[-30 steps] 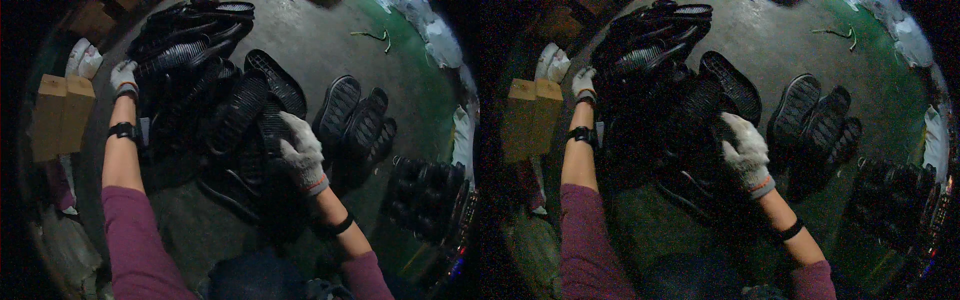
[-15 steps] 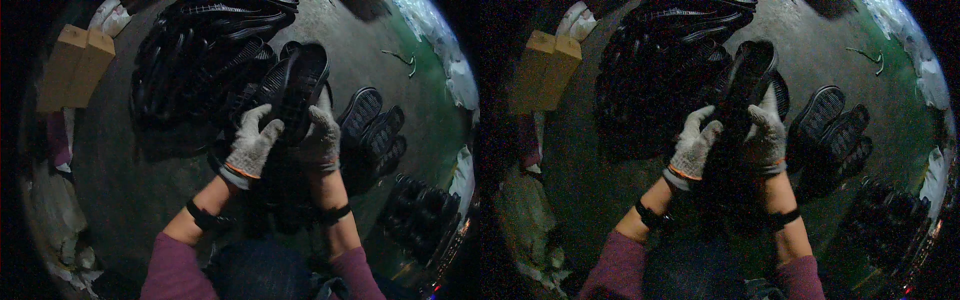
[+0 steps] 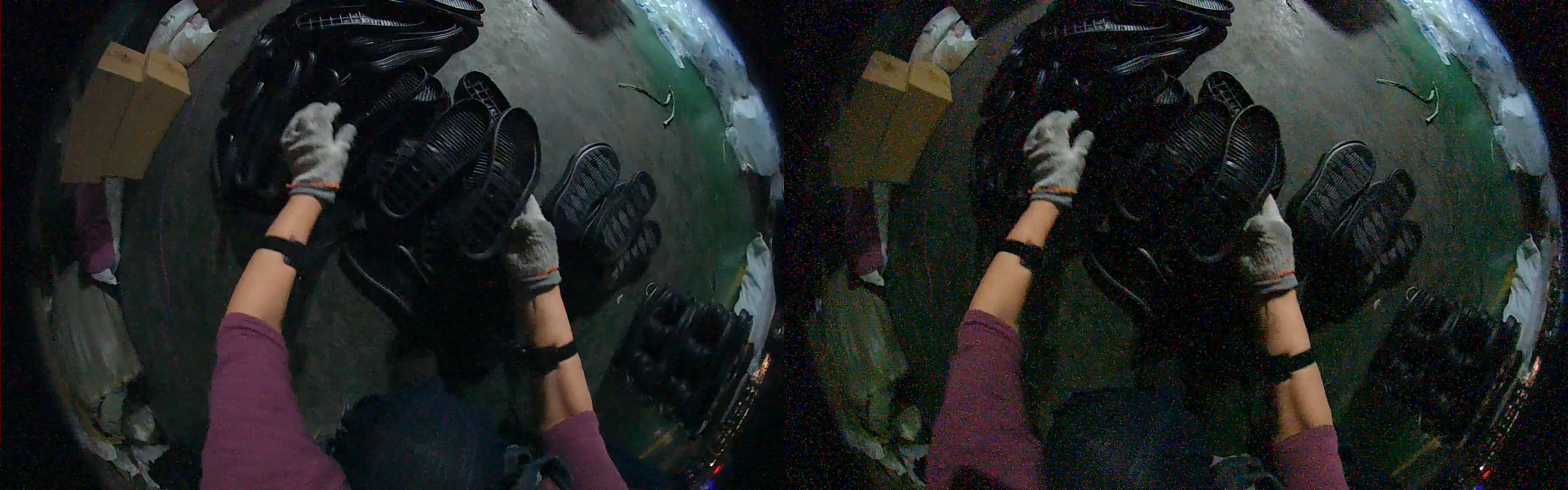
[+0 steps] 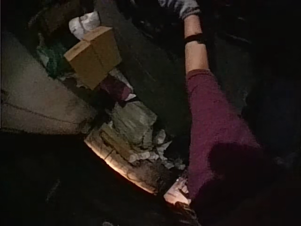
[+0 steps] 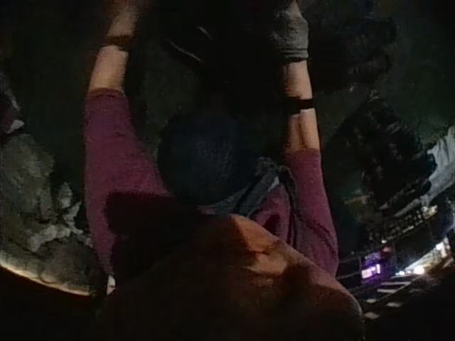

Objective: Sorting and stacking black shoe soles on the floor of a manufacturing storage area.

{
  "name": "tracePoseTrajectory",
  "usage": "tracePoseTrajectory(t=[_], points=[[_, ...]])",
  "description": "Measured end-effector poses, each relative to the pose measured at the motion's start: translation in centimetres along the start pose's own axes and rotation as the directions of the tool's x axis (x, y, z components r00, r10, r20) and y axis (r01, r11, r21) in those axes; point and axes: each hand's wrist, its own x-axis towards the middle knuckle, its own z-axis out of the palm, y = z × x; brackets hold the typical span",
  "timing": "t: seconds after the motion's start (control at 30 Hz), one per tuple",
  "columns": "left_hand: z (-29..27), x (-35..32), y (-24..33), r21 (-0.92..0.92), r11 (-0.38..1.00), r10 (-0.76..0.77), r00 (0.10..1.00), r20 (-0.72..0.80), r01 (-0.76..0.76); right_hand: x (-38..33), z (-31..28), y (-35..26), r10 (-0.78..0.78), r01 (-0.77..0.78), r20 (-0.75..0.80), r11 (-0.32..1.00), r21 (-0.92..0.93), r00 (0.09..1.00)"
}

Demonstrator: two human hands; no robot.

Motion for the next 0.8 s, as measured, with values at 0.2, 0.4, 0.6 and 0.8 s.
tracePoseTrajectory(t=[0.2,0.4,0.6,0.8], points=[[-0.7,0.1,0.5,-0.006,0.992,-0.115,0.940,0.321,0.123,-2.1,-5.2,1.2,0.167,-0.169,-0.045,0.985,-0.035,0.985],[-1.6,-0.8,8.5,-0.197,0.973,-0.031,0.911,0.411,0.122,-4.1,-6.6,0.5,0.025,-0.148,0.171,-0.393,0.908,0.985],[-1.7,-3.2,8.9,-0.118,0.991,-0.051,0.992,0.116,0.065,-3.6,-6.6,-0.1,-0.046,-0.289,0.350,-0.672,0.682,0.935],[-0.4,-2.3,5.1,-0.392,0.748,-0.338,0.816,0.469,0.535,-3.5,-5.6,0.0,-0.040,-0.403,0.476,-0.598,0.693,0.879]])
